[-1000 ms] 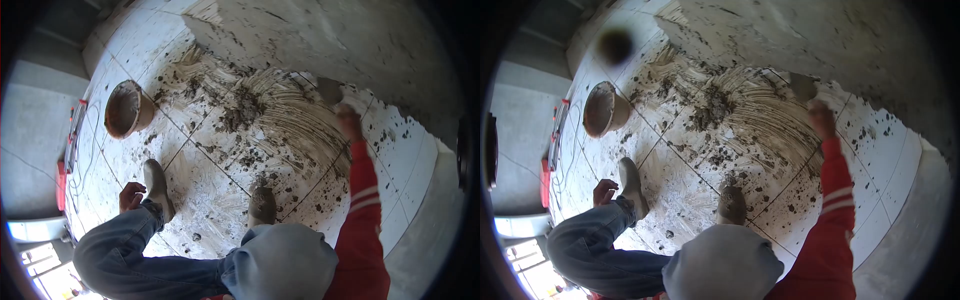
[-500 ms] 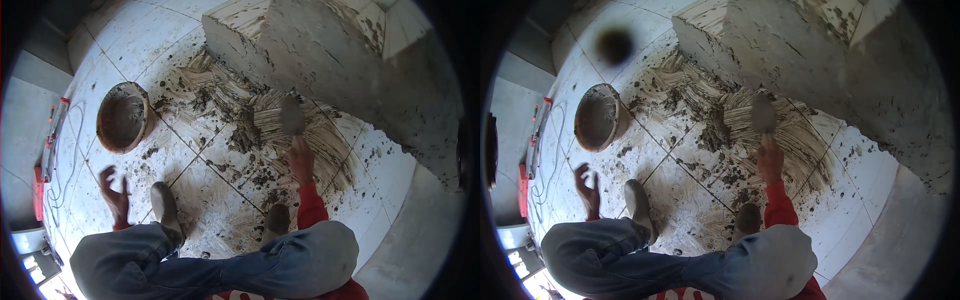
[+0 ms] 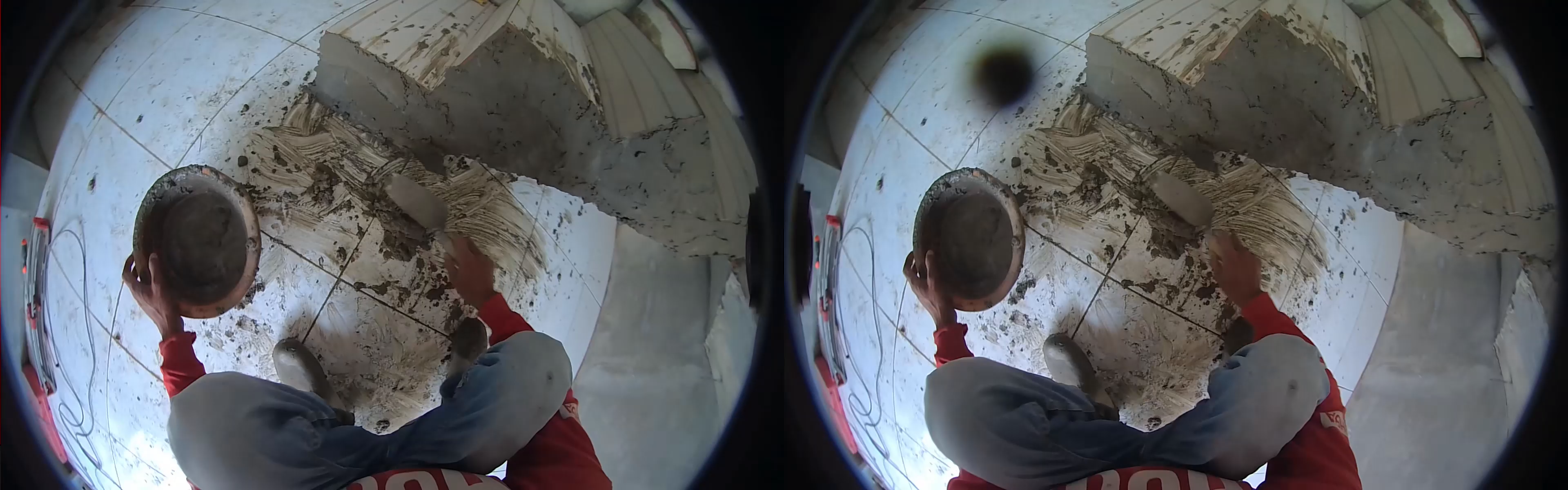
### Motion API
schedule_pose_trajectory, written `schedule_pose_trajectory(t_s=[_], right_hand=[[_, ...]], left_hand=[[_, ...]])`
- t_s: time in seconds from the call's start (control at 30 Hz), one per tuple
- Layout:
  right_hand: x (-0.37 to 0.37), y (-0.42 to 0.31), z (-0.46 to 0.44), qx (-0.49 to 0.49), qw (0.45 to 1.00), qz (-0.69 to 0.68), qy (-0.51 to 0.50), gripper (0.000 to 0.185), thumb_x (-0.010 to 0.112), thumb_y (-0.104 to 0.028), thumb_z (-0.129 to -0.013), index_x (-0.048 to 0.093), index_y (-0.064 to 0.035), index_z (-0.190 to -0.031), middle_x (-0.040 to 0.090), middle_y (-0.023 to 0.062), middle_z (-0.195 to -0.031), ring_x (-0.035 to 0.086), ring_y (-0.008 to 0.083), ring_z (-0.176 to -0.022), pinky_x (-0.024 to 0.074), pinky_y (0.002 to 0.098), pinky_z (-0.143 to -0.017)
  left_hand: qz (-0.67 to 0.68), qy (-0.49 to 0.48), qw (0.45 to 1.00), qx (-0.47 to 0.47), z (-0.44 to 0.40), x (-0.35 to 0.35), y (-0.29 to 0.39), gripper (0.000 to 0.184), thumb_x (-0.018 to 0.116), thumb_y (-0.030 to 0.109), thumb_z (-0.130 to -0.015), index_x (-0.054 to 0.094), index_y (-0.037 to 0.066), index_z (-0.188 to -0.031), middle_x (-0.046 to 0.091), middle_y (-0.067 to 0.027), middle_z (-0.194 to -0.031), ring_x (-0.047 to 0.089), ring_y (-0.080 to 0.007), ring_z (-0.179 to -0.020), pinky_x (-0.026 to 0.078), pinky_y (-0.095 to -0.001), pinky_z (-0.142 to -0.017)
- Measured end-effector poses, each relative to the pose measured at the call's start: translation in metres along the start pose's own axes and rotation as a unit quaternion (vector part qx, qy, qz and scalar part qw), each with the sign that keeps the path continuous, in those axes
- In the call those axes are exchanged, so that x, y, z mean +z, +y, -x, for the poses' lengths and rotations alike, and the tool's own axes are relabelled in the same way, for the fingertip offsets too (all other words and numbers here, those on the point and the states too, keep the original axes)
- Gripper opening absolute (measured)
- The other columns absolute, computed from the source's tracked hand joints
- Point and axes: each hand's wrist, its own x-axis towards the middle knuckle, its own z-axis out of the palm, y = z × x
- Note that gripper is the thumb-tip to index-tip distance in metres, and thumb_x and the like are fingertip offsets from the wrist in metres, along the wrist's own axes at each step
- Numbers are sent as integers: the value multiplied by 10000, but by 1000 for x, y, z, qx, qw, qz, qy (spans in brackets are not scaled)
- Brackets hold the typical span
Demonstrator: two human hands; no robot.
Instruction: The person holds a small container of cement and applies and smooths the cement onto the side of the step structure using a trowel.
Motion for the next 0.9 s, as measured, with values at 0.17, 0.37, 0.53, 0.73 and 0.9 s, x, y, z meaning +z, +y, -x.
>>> schedule_pose_trajectory(t_s=[0.17,0.37,0.53,0.73,0.9], right_hand=[[-1,95,48,99,994,34,19,425,677,-236,-981,575,-127,-1378,700,199,-926,712,433,-786,583,549,-688],[1,116,45,409,839,-356,-49,422,677,-406,-1039,606,-126,-1347,636,49,-775,601,154,-549,497,334,-476],[13,148,-35,373,827,-414,-71,456,651,-423,-1056,620,-101,-1377,596,2,-756,526,98,-533,454,290,-468],[14,130,-123,247,887,-361,-147,557,615,-297,-1051,520,-50,-1541,612,27,-829,576,130,-591,487,324,-498],[76,130,-98,36,946,-319,-47,521,677,-306,-997,603,-27,-1431,719,94,-914,680,248,-665,550,424,-597]], left_hand=[[-58,21,998,9,4,-4,-1,618,716,359,-1027,549,-78,-1431,640,-237,-1356,629,-333,-1203,476,-447,-1069],[-54,7,998,-33,6,-4,9,609,705,369,-1033,581,-58,-1449,640,-238,-1419,640,-346,-1253,490,-453,-1074],[-197,20,980,16,5,-6,3,568,693,418,-1011,648,-21,-1368,635,-273,-1241,619,-443,-1153,469,-527,-1011],[-285,25,958,23,-2,-14,-18,605,695,453,-1007,639,-26,-1372,624,-293,-1241,599,-464,-1169,461,-538,-1014],[-350,53,934,42,-8,-23,-44,646,689,475,-1005,626,-45,-1383,619,-313,-1259,588,-482,-1190,452,-552,-1034]])
